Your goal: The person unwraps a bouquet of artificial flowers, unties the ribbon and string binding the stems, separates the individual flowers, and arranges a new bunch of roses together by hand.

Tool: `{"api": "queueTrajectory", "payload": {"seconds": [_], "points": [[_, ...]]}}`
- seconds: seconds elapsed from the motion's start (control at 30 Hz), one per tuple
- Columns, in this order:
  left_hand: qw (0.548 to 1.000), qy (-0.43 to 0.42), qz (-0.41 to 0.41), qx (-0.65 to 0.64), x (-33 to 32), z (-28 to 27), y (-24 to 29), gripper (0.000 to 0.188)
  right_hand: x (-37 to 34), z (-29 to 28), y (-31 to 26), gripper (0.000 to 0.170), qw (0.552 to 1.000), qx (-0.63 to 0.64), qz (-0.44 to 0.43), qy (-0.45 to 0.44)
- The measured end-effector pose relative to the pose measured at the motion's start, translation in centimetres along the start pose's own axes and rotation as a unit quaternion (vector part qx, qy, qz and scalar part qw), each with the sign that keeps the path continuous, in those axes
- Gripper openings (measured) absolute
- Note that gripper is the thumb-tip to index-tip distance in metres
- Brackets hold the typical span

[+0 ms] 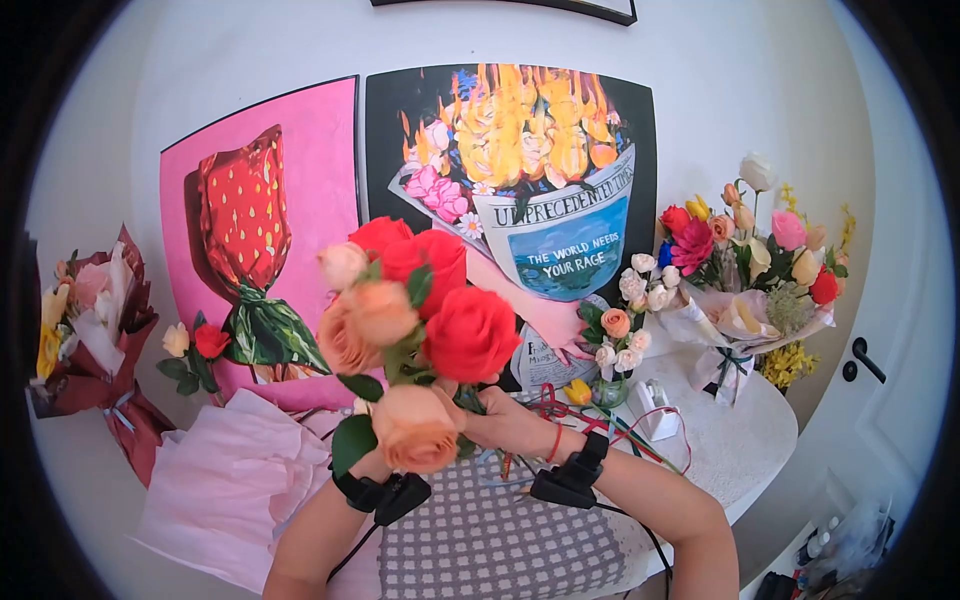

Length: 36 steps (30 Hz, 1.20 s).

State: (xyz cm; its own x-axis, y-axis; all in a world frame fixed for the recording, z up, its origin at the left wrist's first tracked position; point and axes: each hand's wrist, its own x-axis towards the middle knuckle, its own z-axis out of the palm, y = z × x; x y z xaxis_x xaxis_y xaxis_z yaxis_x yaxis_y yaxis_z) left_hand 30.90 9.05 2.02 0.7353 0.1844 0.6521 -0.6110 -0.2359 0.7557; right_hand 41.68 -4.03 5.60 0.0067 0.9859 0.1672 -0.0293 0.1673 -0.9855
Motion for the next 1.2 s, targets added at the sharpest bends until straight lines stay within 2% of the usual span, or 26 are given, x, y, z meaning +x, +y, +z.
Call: {"api": "queueTrajectory", "payload": {"seconds": [0.03,0.07,0.1,0.13,0.2,0.27,0.37,0.43,0.5,0.53,0.6,0.63,0.8,1.1,1.2], "points": [[1.000,0.024,0.001,0.019,0.1,0.1,0.3,0.038,-0.1,-0.3,0.3,0.019,1.000,0.000,0.002,-0.001],[0.998,0.048,0.001,0.038,0.3,0.2,0.7,0.039,-0.4,0.0,-0.1,0.021,0.999,-0.031,-0.036,-0.001],[0.969,0.097,0.074,0.213,0.4,1.7,4.8,0.042,-0.7,0.4,-0.6,0.026,0.995,-0.062,-0.074,-0.001],[0.969,0.100,0.073,0.212,1.1,2.6,6.4,0.042,-0.9,0.9,-1.3,0.026,0.995,-0.063,-0.071,-0.003],[0.972,0.211,0.097,0.025,2.3,3.7,8.1,0.045,-1.3,1.9,-2.4,0.035,1.000,0.024,-0.011,0.013],[0.973,0.211,0.086,0.021,2.6,3.5,8.8,0.043,-1.2,1.5,-2.3,0.040,0.999,0.033,-0.026,-0.002],[0.973,0.216,0.069,0.033,2.3,3.4,8.8,0.037,-1.1,1.4,-2.0,0.034,1.000,-0.007,0.003,-0.008],[0.972,0.222,0.063,0.049,1.7,2.9,8.0,0.033,-0.9,2.4,-2.1,0.043,0.998,-0.029,0.001,0.060],[0.957,0.247,-0.076,0.129,0.9,2.2,7.0,0.023,-0.9,3.0,-2.3,0.044,0.997,-0.046,0.002,0.068],[0.958,0.244,-0.078,0.129,1.1,2.3,6.7,0.023,-0.9,3.2,-2.4,0.046,0.995,-0.065,0.004,0.075],[0.958,0.267,0.024,-0.105,2.2,3.6,8.8,0.019,-0.9,3.6,-2.6,0.047,0.995,-0.057,0.000,0.077],[0.958,0.256,-0.011,-0.126,2.0,3.6,9.4,0.026,-0.9,3.7,-2.7,0.048,0.996,-0.050,-0.003,0.078],[0.951,0.271,0.011,-0.152,2.3,3.7,9.1,0.024,-1.2,3.9,-2.8,0.049,0.998,-0.021,-0.007,0.067],[0.963,0.214,0.044,-0.160,2.0,2.9,8.4,0.025,-1.4,3.7,-2.5,0.051,0.997,-0.025,-0.029,0.071],[0.956,0.249,0.018,-0.154,1.9,2.7,7.8,0.026,-1.4,3.5,-2.4,0.051,0.996,-0.033,-0.032,0.073]]}}
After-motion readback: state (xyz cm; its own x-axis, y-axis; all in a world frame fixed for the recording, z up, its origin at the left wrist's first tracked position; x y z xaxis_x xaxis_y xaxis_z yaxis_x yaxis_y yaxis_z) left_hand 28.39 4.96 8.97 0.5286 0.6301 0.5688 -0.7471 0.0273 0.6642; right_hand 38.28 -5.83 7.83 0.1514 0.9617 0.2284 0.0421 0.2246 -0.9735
